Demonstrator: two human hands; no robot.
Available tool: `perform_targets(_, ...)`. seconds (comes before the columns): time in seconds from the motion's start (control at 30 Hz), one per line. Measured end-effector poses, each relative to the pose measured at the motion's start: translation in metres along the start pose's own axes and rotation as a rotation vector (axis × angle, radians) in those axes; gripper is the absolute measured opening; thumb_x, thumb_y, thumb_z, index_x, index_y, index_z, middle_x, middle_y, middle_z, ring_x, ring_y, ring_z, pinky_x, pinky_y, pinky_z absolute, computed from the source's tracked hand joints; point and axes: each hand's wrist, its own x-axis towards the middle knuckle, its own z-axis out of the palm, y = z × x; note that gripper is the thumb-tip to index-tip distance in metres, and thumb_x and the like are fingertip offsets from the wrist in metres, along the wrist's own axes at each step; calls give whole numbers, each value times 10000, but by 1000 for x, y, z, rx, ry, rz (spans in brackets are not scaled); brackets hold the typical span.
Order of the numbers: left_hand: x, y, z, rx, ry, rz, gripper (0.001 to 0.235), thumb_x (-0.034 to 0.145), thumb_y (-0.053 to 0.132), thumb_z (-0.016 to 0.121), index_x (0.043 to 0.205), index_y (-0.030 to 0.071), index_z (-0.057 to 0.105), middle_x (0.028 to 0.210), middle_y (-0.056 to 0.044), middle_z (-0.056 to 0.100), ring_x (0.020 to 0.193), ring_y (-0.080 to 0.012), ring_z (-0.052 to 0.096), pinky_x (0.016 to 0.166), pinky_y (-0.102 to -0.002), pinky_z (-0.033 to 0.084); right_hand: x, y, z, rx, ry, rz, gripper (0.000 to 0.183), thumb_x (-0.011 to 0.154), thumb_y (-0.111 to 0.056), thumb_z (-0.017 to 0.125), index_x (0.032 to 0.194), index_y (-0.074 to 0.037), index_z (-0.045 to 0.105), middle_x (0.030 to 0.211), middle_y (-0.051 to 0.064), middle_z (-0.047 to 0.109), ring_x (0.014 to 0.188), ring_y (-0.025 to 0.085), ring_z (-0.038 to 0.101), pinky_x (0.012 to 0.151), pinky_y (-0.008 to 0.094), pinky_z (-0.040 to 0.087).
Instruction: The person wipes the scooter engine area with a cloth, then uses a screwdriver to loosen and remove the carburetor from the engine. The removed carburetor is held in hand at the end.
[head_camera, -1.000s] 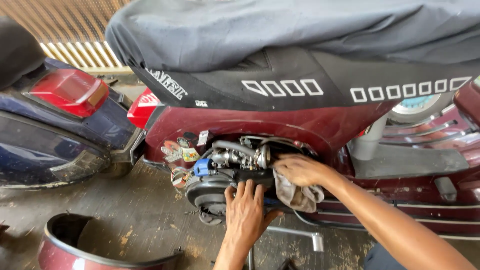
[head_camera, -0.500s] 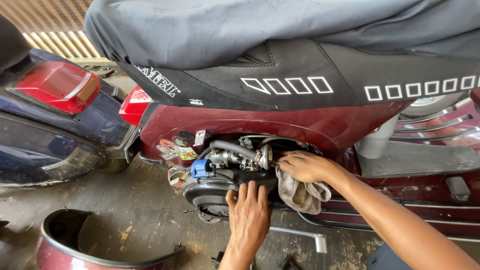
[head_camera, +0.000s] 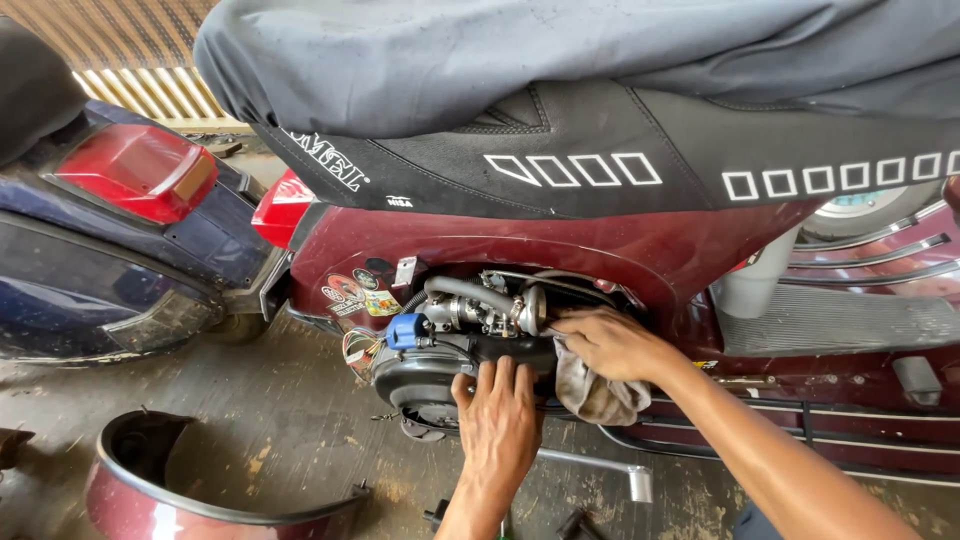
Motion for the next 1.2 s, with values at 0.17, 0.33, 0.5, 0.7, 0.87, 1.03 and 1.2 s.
perform_targets(0.17,4,-2,2,17,15,12,255,804,111,681,1051,89,621,963,-92,528,873,-276,513,919,-528,334,26,33,9,-66,13,-16,536,987,-342,360,1384,-71,595,1509,42,566,1378,290,530,1158,430,431)
perform_targets(0.33,-1,1,0,7,3,22,322,784,182,735,1070,99,613,992,-85,538,895,-277,520,921,-523,336,27,17,8,-252,49,-1,423,990,-302,356,898,11,625,1053,178,724,953,406,680,909,537,491)
perform_targets(0.5,0,1,3,28,23,0,218,837,151,659,1045,92,626,996,-94,556,887,-286,536,931,-539,353,3,-17,-12,-105,102,81,379,947,-265,451,865,32,672,895,187,762,715,378,680,757,493,553)
perform_targets(0.7,0,0,2,12,29,1,240,817,110,661,1055,89,638,981,-98,550,874,-291,533,921,-527,352,-5,13,11,33,225,-89,453,928,-207,512,1309,15,616,1287,118,728,1004,306,765,851,404,606)
perform_targets(0.87,1,2,1,4,10,2,277,796,144,690,1060,89,625,982,-102,537,883,-291,514,917,-538,330,-18,21,10,205,324,-234,405,883,-74,550,1262,-43,689,701,50,751,450,148,488,430,328,403)
perform_targets(1.03,2,-1,5,26,-28,-26,345,754,210,774,1049,107,628,999,-89,548,901,-282,521,920,-530,323,-38,68,43,613,493,-184,437,910,2,413,1228,-44,709,878,132,814,359,89,434,300,209,349)
perform_targets(1.2,-3,3,8,9,-16,-18,399,751,228,794,1106,118,650,1029,-71,561,926,-280,528,931,-585,324,-85,77,79,1602,1071,60,288,1067,-139,250,1113,-47,520,954,73,547,812,162,556,712,348,542)
